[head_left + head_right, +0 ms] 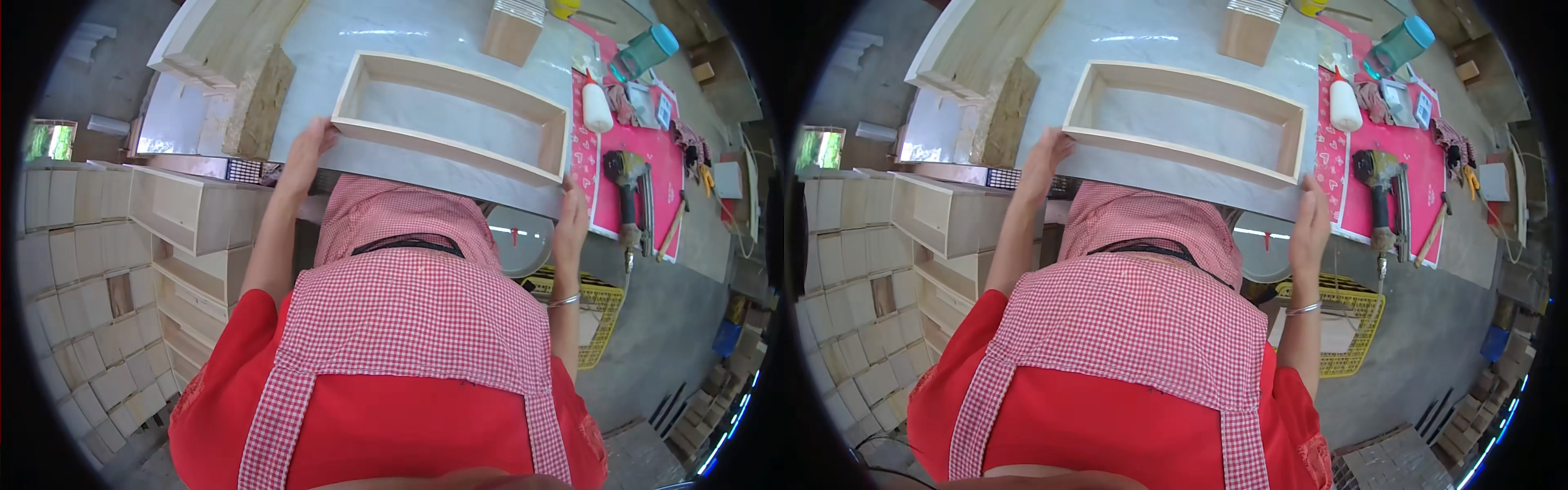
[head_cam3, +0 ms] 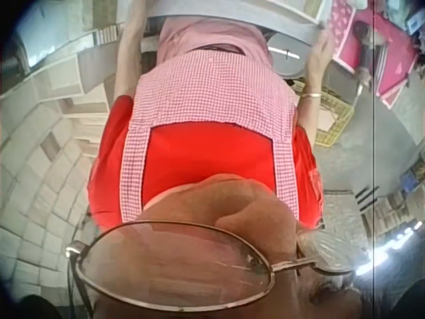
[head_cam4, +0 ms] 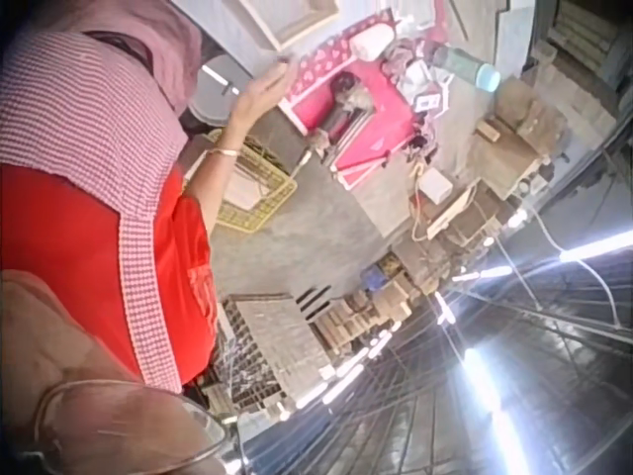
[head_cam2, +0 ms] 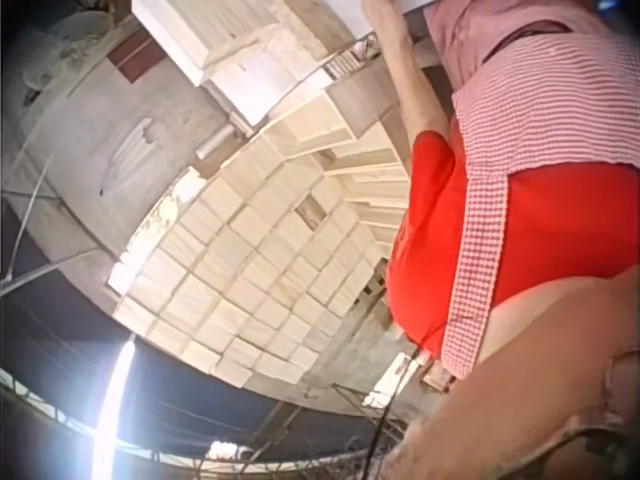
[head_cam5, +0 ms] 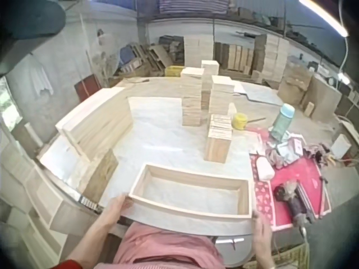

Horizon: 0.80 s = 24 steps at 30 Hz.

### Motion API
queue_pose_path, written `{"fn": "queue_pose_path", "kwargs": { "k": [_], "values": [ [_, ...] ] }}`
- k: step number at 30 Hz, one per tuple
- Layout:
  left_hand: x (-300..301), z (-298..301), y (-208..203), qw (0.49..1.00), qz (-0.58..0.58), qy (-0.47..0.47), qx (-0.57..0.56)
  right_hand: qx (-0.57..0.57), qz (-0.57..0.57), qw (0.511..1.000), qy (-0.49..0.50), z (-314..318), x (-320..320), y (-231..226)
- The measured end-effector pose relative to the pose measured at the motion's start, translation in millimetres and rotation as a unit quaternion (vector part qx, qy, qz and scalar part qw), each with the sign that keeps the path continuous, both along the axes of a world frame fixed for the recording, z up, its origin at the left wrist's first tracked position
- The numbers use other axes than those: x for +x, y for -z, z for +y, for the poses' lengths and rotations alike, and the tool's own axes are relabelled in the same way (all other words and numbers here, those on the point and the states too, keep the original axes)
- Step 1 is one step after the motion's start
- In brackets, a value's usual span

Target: Assemble wooden boxes by applying glue to the edges and securing them with a pneumatic nail gun.

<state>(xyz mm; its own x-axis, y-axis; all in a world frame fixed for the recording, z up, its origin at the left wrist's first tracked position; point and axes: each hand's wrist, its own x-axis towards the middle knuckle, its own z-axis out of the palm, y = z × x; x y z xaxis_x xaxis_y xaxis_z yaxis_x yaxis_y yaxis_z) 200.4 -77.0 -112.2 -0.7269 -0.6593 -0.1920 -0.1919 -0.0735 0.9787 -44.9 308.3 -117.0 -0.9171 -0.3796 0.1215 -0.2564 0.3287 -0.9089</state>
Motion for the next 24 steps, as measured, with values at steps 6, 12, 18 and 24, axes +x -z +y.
{"fn": "queue_pose_path", "kwargs": {
  "k": [6, 12, 18, 24],
  "values": [
    [-11.2, 12.9, -63.5, 0.978, 0.037, 0.021, -0.206, -0.159, 0.078, 0.983, -0.044, -33.7, 0.4, -56.3],
    [-69.8, -13.1, -79.6, 0.998, -0.021, 0.003, -0.056, 0.007, 0.039, 0.992, -0.119, -46.5, -72.9, -48.7],
    [-81.2, -25.2, -55.5, 0.996, -0.065, -0.022, -0.052, 0.046, -0.006, 0.996, -0.077, -58.0, -118.0, -25.5],
    [-54.3, -34.7, -33.2, 0.965, 0.085, -0.175, -0.175, 0.410, 0.259, 0.864, 0.135, -59.2, -168.2, -18.5]
  ]
}}
